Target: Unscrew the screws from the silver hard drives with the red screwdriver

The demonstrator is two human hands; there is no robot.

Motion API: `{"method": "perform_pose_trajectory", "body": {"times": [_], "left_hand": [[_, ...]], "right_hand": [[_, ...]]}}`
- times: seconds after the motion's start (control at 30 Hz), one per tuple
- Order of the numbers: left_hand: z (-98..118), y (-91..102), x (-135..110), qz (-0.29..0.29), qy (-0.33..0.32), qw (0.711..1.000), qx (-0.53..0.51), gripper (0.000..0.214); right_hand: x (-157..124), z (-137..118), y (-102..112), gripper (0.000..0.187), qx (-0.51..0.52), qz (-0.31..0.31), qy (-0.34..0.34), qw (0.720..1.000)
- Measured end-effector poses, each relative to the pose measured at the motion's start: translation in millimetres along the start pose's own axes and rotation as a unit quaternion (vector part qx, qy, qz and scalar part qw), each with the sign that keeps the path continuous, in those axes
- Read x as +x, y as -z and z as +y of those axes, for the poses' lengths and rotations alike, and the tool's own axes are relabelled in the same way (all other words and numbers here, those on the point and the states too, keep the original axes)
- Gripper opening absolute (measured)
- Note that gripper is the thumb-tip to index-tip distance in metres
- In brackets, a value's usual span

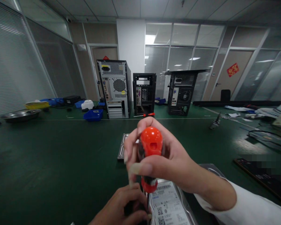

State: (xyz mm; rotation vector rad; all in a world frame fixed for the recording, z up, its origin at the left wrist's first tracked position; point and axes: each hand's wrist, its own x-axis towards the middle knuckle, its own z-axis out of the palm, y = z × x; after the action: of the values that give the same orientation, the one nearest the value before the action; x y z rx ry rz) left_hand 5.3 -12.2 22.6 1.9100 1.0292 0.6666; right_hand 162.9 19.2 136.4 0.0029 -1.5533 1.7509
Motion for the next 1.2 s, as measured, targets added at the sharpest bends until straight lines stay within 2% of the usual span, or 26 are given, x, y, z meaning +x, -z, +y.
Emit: {"method": "perform_pose_trajectory", "body": {"times": [0.07, 0.13, 0.27, 0.37, 0.43, 0.57, 0.7, 0.8, 0.93, 1.07, 1.2], "left_hand": [[-1, -0.5, -1, 0.009, 0.007, 1.0, 0.003, 0.01], [-1, -0.7, -2, 0.012, 0.008, 1.0, 0.004, 0.012], [2, -0.7, 0, 0.03, -0.011, 0.999, 0.001, 0.012], [-1, -2.2, 2, 0.032, -0.027, 0.999, -0.004, 0.017], [-5, -3.6, 2, 0.018, -0.025, 1.0, -0.006, 0.017], [-10, -4.4, 1, 0.001, -0.011, 1.0, -0.008, 0.01], [-3, -2.2, 2, -0.004, -0.011, 1.0, -0.012, 0.005], [3, -0.3, 3, 0.005, -0.005, 1.0, -0.01, 0.007], [3, 1.0, 4, 0.032, -0.019, 0.999, 0.022, 0.015], [-7, -0.7, 5, 0.031, -0.022, 0.997, 0.067, 0.017], [-13, -2.4, 6, 0.011, -0.014, 0.996, 0.084, 0.017]], "right_hand": [[-1, 1, 0, 0.035, 0.012, 0.006, -0.006, 1.0], [-2, 2, -1, 0.034, 0.008, 0.009, -0.013, 1.0], [-2, 0, -4, 0.04, -0.024, 0.008, -0.038, 0.999], [-1, -1, -5, 0.033, -0.031, -0.001, -0.065, 0.997], [1, 1, -4, 0.028, -0.008, -0.009, -0.052, 0.999], [1, 4, -2, 0.039, 0.015, -0.015, -0.021, 1.0], [-1, 4, -3, 0.031, 0.009, -0.001, -0.029, 1.0], [0, 3, -5, 0.038, -0.007, 0.012, -0.024, 1.0], [2, 4, -3, 0.022, -0.003, 0.029, -0.007, 1.0], [2, 8, 2, 0.037, 0.01, 0.042, 0.009, 0.999], [3, 7, 2, 0.023, 0.019, 0.034, 0.01, 0.999]]}}
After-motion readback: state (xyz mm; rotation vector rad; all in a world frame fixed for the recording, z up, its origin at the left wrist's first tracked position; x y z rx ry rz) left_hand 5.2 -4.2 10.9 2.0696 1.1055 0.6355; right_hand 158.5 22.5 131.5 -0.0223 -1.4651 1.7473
